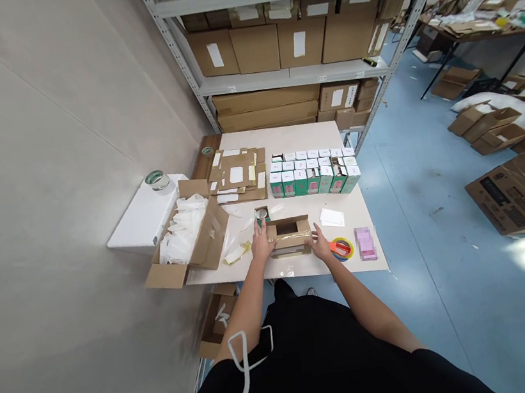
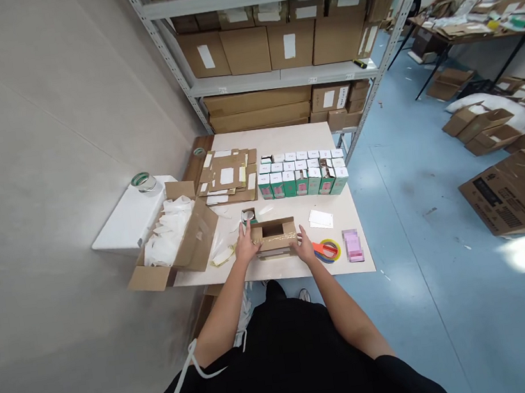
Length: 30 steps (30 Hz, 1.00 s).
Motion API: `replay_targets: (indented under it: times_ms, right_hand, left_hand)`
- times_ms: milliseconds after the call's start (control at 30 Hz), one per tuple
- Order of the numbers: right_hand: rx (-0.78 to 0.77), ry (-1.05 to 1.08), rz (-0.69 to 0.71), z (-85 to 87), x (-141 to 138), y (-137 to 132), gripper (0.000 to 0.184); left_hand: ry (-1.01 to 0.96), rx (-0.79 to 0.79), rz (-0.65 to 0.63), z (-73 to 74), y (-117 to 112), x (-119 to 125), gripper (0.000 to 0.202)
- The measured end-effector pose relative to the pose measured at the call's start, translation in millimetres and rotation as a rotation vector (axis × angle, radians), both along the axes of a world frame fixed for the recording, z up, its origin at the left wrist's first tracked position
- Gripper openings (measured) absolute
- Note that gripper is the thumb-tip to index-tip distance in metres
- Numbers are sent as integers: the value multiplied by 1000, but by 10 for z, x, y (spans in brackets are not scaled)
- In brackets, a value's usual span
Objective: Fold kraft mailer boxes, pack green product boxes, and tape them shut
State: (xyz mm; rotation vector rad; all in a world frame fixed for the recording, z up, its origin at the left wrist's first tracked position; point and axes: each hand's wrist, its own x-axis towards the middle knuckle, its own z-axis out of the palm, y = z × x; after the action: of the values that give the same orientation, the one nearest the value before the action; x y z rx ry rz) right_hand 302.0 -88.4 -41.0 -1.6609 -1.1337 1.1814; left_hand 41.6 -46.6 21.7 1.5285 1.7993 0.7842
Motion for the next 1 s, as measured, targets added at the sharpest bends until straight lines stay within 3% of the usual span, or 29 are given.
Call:
replay_targets:
  times_ms: [133,300,433,633,833,1000]
  right_hand:
    - [-8,-72,46,38,-2,38,95]
    - [30,-217,152,69,-2,103,77]
    - [6,-312,211,37,-41,121,65]
    - [29,-319,254,3,-58,113,72]
    - [101,-320,156,119,59,105,80]
    - [122,-354,-16,71,503,138,75]
  left_hand:
    - [0,-22,-67,-4,159,-56,81]
    - [-28,-78,-78,-226,15,-59,49]
    - [-69,-80,-28,-388,-101,-3,56]
    - [-109,-273,272,-528,97,19,89]
    - [-325,-349,201,-666,163,-29,71]
    - [-370,-304,202,-715,125,-10,71]
